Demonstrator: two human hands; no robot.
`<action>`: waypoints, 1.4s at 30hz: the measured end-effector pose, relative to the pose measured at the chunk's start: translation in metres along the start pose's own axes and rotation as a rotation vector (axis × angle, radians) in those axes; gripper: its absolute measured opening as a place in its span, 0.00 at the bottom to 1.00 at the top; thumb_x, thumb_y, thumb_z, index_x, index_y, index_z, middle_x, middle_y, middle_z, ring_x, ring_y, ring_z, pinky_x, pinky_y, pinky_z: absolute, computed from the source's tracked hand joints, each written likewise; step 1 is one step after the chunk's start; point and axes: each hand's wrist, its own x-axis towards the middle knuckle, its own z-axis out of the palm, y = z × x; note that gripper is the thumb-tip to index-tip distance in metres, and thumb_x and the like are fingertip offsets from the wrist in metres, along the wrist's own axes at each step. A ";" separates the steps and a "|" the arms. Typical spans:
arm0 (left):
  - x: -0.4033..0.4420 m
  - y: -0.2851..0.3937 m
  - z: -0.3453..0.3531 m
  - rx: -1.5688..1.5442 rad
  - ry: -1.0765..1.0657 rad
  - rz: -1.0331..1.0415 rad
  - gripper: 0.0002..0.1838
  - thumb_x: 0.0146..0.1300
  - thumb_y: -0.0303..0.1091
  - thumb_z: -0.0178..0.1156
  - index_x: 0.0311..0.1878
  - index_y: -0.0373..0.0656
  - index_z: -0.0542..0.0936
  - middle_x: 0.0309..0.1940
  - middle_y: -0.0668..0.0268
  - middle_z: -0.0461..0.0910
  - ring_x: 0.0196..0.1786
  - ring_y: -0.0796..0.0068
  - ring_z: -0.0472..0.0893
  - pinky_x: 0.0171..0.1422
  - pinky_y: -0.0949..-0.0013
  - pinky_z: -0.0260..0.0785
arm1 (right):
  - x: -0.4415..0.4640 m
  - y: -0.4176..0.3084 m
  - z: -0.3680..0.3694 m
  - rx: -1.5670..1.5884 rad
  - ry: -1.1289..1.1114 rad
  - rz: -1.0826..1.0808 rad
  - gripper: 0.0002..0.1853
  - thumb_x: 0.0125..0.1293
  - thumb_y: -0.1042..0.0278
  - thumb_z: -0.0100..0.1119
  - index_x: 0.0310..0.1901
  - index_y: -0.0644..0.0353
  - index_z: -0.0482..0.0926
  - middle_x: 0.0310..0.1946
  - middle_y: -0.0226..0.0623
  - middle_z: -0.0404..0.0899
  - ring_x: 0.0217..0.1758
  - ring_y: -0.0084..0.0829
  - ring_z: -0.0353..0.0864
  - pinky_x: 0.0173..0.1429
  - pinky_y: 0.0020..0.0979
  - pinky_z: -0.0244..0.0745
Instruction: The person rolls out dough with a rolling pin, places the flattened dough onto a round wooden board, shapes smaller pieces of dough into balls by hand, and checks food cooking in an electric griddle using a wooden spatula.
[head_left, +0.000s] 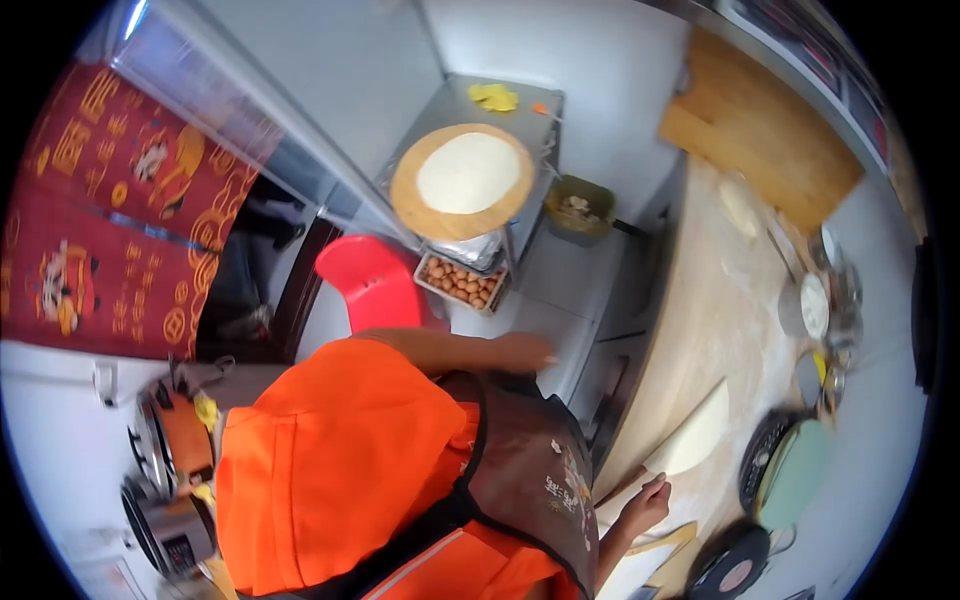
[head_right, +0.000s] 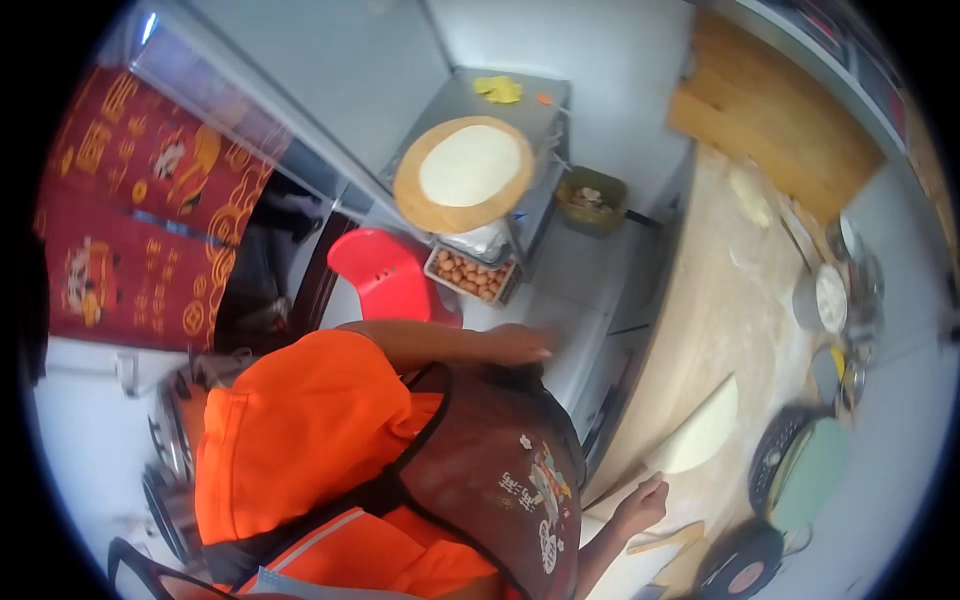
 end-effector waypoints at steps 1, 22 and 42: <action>-0.027 -0.024 0.005 -0.018 0.044 -0.131 0.26 0.77 0.54 0.48 0.40 0.41 0.85 0.42 0.47 0.85 0.50 0.41 0.82 0.57 0.43 0.71 | 0.005 -0.023 0.003 0.027 0.006 -0.087 0.27 0.83 0.52 0.49 0.27 0.64 0.75 0.18 0.45 0.74 0.22 0.42 0.72 0.32 0.43 0.69; -0.132 -0.205 -0.086 -1.842 0.941 -0.633 0.33 0.74 0.63 0.58 0.68 0.45 0.74 0.64 0.58 0.78 0.68 0.61 0.75 0.71 0.51 0.67 | 0.027 -0.173 0.108 -0.123 -0.242 -0.667 0.16 0.80 0.59 0.55 0.44 0.64 0.86 0.35 0.46 0.85 0.37 0.44 0.85 0.44 0.39 0.80; -0.098 -0.095 -0.126 -1.953 0.987 -0.219 0.18 0.78 0.30 0.57 0.66 0.37 0.74 0.61 0.58 0.82 0.61 0.62 0.84 0.69 0.54 0.77 | 0.031 -0.319 0.154 -0.073 -0.240 -1.006 0.15 0.69 0.69 0.66 0.56 0.58 0.82 0.44 0.43 0.82 0.46 0.50 0.83 0.52 0.46 0.79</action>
